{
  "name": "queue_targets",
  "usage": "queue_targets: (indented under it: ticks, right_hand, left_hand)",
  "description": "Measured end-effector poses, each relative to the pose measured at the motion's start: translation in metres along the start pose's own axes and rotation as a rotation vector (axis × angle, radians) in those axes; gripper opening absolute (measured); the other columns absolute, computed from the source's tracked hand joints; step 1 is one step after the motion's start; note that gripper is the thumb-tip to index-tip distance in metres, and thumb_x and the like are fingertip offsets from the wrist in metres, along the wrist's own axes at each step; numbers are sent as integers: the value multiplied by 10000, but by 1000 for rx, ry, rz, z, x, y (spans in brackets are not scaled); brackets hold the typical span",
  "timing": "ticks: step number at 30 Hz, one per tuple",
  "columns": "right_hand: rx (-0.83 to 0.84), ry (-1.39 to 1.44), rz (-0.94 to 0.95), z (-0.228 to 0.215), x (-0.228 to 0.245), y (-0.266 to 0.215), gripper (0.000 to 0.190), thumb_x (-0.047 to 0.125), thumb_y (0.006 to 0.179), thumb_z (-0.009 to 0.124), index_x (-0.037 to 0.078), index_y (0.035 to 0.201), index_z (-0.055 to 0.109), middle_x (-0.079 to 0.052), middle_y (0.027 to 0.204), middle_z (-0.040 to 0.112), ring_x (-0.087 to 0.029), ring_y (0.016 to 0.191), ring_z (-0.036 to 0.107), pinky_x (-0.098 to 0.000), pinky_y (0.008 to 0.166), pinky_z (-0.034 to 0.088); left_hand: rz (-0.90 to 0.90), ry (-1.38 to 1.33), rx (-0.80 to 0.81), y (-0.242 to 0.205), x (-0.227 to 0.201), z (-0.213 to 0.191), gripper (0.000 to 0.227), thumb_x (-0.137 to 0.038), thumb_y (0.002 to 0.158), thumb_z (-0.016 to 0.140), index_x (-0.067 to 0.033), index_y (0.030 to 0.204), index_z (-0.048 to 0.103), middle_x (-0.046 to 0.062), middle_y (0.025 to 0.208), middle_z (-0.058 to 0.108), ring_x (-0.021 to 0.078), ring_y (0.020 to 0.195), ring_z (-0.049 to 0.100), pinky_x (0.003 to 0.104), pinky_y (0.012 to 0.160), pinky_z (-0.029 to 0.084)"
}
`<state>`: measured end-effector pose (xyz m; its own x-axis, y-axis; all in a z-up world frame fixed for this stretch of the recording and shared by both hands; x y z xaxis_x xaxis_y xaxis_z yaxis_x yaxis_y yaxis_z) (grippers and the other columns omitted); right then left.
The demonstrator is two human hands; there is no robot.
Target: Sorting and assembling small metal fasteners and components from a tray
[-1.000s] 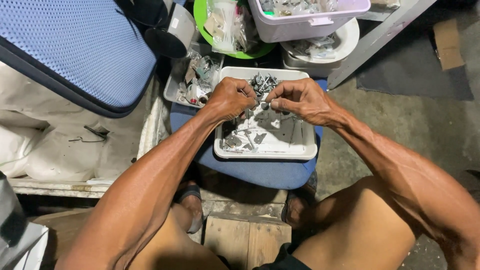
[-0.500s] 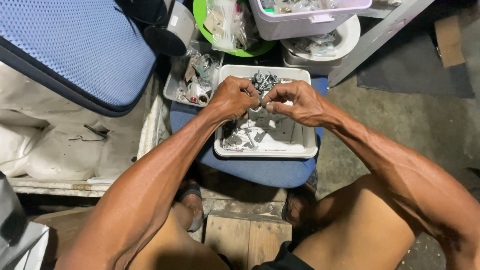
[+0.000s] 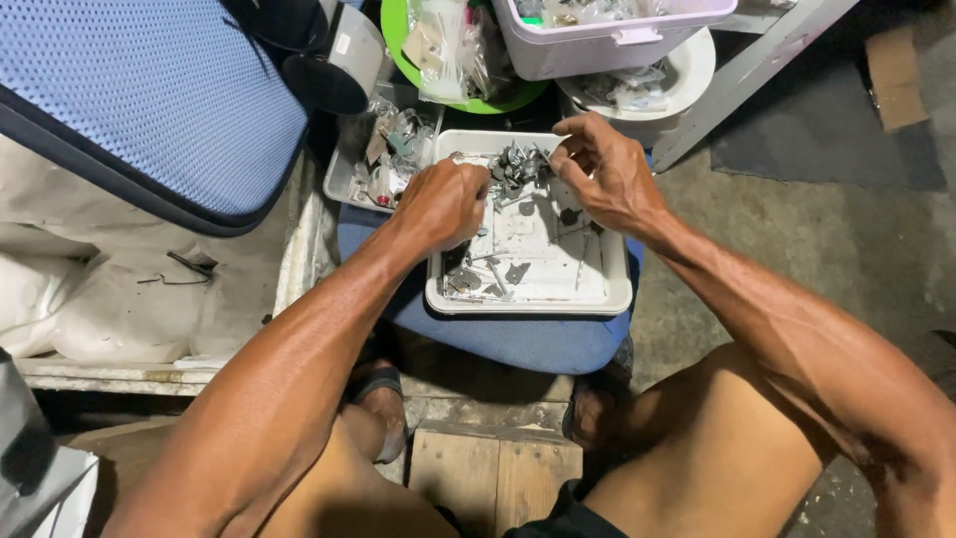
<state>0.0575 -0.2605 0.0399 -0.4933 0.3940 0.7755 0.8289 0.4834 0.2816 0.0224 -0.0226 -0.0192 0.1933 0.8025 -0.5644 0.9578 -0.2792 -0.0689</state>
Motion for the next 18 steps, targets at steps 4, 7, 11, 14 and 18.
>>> queue_targets:
  ticks: [4,7,11,14,18]
  right_hand:
    - [99,-201,-74,19,-21,-3,117,49,935,706,38,1049,730,-168,847,734,-321,765,725,-380,672,566]
    - [237,-320,-172,35,-23,-2,89,14,892,696,47,966,734,-172,881,742,-351,820,738,-422,730,588]
    - [320,-363,-128,49,3,0,122,80,948,673,31,1047,725,-183,871,727,-330,777,733,-426,719,623]
    - [331,-400,-114,61,7,1,146,108,941,684,31,1061,719,-182,860,727,-341,775,736,-455,717,626]
    - [346,-664,-177,86,-16,2,222,101,843,754,94,1062,716,-120,855,725,-313,766,750,-478,699,626]
  left_hand:
    - [29,174,108,0,10,14,178,30,840,602,0,901,766,238,832,757,438,824,757,548,761,584]
    - [7,338,183,-2,2,15,203,54,837,598,-32,863,780,198,818,763,393,837,769,517,779,602]
    - [3,344,172,-3,-6,10,237,46,847,555,-14,878,783,218,840,764,427,868,764,552,757,612]
    - [-13,340,170,1,-8,9,234,46,854,555,1,886,782,221,854,766,433,877,762,556,759,612]
    - [-18,344,138,9,-12,6,211,40,864,583,3,913,785,232,874,760,455,902,755,558,766,614]
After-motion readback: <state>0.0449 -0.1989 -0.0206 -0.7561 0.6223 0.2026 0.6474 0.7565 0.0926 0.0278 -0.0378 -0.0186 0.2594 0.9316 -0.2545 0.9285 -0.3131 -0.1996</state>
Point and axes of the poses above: each hand's wrist, its own y-axis towards the middle knuckle, its own z-axis out of the palm, x = y × z, the point moved 2 cm from there along y, towards the middle knuckle
